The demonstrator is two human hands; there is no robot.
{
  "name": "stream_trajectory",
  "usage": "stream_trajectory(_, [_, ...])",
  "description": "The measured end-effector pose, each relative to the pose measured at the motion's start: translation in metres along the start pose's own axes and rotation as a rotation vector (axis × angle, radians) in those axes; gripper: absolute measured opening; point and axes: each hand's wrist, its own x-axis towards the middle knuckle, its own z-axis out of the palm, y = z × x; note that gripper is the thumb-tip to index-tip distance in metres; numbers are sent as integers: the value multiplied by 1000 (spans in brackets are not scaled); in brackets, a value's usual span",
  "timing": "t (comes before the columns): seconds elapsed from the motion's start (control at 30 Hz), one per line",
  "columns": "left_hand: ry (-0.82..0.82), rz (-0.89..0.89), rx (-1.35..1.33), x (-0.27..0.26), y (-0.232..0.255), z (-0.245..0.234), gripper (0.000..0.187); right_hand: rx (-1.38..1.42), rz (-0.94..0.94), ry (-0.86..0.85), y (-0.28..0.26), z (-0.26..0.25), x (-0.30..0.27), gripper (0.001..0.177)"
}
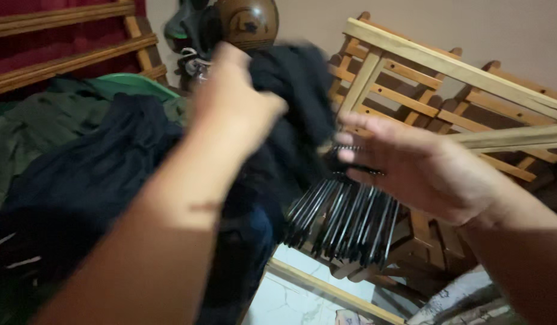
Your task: The person picks up clothing items from a container, inserts hangers into each item by hand, and hangs them onto a wooden rack.
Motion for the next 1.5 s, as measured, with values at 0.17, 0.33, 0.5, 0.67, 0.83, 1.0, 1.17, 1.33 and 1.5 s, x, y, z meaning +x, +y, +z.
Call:
stream_trajectory(0.17, [239, -296, 136, 28, -56, -23, 100, 133, 380, 126, 28, 8, 7, 67])
stream_trajectory(0.33, [-315, -339, 427, -39, -105, 46, 31, 165, 415, 157, 49, 15, 10, 60])
stream_trajectory(0.5, [-677, -382, 528, -106, -150, 105, 44, 228, 423, 119, 49, 12, 3, 57])
stream_trajectory(0.67, [-445, -498, 213, -70, -130, 91, 48, 183, 466, 207, 45, 20, 0, 56])
stream_trajectory(0.83, [-316, -600, -631, -71, 7, 60, 30, 509, 397, -111, 50, 20, 7, 52])
stream_trajectory(1.0, [-345, -53, -237, -87, 91, 22, 24, 1013, 289, -492, 46, -16, 13, 41])
stream_trajectory(1.17, [-153, -20, -214, -76, 59, 15, 25, 272, 385, 513, 50, -18, 10, 31])
stream_trajectory(1.33, [-473, -158, 45, -50, -34, 42, 49, 238, 73, 340, 18, -19, -7, 19])
stream_trajectory(1.5, [-374, -173, 151, -68, -70, 68, 53, 70, -146, 192, -14, -10, -14, 32])
